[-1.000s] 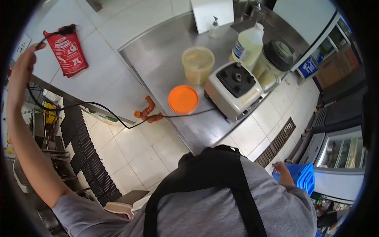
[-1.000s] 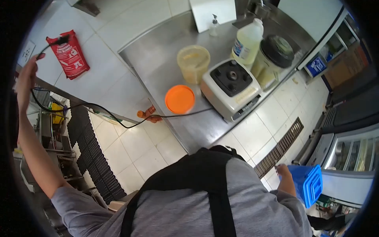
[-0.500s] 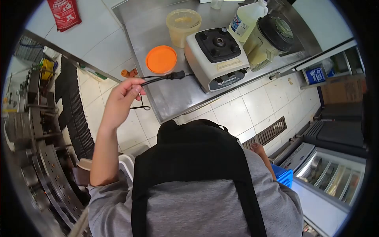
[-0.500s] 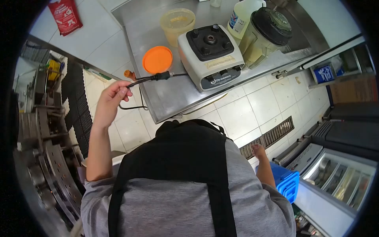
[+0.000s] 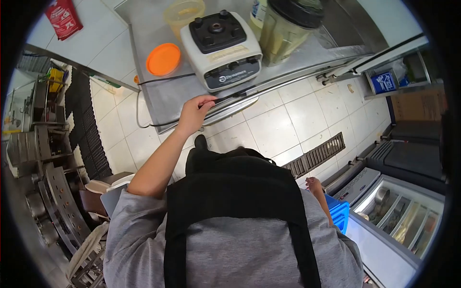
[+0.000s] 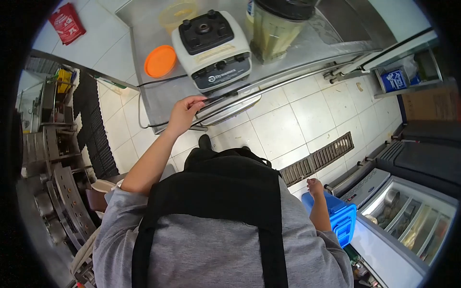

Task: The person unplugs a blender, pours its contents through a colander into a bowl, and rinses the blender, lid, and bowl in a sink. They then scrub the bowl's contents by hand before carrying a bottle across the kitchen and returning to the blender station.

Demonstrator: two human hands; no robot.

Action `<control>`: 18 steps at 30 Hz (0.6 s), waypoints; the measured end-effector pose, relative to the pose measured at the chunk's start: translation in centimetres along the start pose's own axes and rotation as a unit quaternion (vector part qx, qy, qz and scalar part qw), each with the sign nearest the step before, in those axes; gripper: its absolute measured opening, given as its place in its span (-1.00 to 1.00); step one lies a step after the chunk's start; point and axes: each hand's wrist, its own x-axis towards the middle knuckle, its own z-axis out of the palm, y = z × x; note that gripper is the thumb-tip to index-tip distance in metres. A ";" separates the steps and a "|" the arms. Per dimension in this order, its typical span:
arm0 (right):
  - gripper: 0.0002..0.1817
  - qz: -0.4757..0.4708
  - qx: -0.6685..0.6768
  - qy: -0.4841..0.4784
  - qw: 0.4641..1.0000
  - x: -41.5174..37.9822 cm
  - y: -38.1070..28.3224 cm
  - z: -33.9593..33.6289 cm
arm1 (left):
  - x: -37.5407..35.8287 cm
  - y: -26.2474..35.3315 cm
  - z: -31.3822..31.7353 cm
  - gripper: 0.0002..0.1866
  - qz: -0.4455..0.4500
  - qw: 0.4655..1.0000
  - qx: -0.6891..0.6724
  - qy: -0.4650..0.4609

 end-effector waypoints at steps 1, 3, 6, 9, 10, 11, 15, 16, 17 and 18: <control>-0.72 0.025 0.008 -0.011 1.000 -0.4 0.6 -0.2 | 0.2 -0.1 1.1 -0.83 0.039 0.998 0.046 0.037; -0.72 0.033 0.024 0.002 0.999 -1.6 1.4 0.1 | 0.2 0.1 2.6 -0.88 0.142 0.972 0.160 0.101; -0.72 0.033 0.027 0.027 0.999 -3.9 2.0 1.3 | 0.3 -1.2 3.7 -0.92 0.167 0.960 0.178 0.135; -0.69 0.024 0.000 0.009 1.000 -6.1 2.9 2.8 | 0.3 -2.0 4.2 -0.87 0.209 0.933 0.282 0.083; -0.69 0.028 0.003 0.012 1.000 -6.8 3.3 3.3 | 0.4 -2.2 4.3 -0.87 0.212 0.933 0.280 0.077; -0.69 0.036 -0.004 0.011 0.999 -7.4 3.5 3.7 | 0.5 -2.3 4.3 -0.84 0.202 0.918 0.333 0.076; -0.71 0.065 -0.018 0.022 0.998 -9.5 2.4 4.4 | 0.3 -2.0 4.5 -0.74 0.188 0.887 0.415 0.078; -0.70 0.059 -0.017 0.032 0.998 -9.6 2.4 4.5 | 0.2 -1.8 4.5 -0.74 0.190 0.887 0.415 0.074; -0.70 0.061 -0.013 0.034 0.997 -9.0 2.9 4.5 | 0.1 -1.4 4.5 -0.73 0.190 0.886 0.416 0.080; -0.70 0.054 -0.004 0.022 0.998 -8.4 3.0 4.4 | 0.1 -1.2 4.5 -0.72 0.190 0.885 0.417 0.087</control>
